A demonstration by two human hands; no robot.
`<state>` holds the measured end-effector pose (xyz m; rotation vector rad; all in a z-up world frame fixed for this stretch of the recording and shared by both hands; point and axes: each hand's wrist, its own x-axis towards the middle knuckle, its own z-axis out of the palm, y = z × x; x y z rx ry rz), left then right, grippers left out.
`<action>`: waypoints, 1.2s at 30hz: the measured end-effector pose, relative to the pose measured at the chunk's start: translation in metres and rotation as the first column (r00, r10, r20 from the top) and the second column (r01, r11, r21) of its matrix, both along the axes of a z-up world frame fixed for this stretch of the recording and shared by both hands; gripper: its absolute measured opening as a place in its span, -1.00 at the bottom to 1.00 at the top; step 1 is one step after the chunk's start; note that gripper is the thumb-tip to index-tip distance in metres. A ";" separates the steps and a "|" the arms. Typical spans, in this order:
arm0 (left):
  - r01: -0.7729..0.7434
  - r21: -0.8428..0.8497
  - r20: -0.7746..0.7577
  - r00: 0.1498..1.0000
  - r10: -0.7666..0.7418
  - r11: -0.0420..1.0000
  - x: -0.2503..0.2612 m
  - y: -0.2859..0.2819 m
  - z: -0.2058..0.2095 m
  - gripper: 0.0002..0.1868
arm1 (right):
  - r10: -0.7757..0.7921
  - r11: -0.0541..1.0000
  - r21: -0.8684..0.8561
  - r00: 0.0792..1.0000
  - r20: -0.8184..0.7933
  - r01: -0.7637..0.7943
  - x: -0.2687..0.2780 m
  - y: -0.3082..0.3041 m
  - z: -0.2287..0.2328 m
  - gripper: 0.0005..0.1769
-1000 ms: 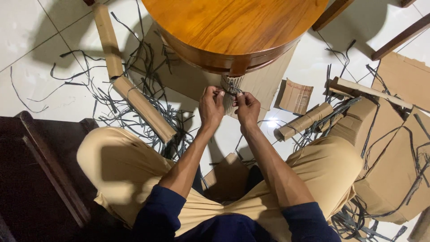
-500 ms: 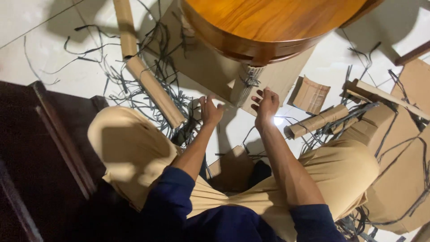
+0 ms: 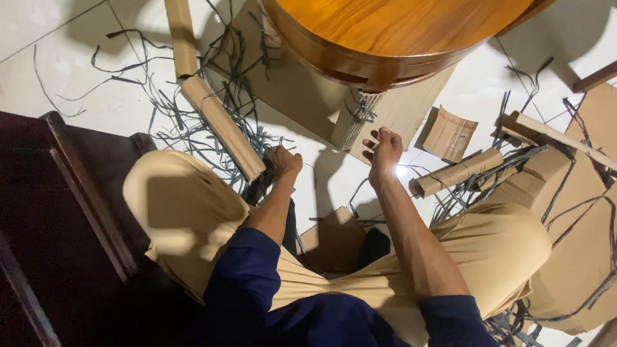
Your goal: Wrapping a wooden table leg with thin black strips for protection or decoration while sitting on the floor.
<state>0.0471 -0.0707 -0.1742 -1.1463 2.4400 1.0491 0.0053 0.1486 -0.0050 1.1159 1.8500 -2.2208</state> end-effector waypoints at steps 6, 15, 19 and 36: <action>0.068 -0.115 -0.130 0.988 -0.082 0.991 -0.013 0.025 0.003 -0.43 | 0.000 1.000 0.026 1.000 0.012 0.000 0.002 0.009 -0.030 -0.67; 0.095 0.088 0.062 0.993 -0.101 0.992 0.015 0.000 0.040 -0.32 | 0.063 0.997 0.051 0.998 0.029 -0.064 0.009 0.007 -0.023 -0.74; 0.116 0.065 0.099 0.988 -0.122 0.991 0.011 -0.004 0.041 -0.34 | 0.086 0.996 0.026 0.996 0.009 -0.086 0.012 0.002 -0.009 -0.75; 0.208 0.722 -0.268 0.963 -0.010 0.660 -0.030 0.031 0.178 -0.68 | 0.706 0.708 0.198 0.684 -0.183 -0.678 0.035 -0.017 -0.015 -0.46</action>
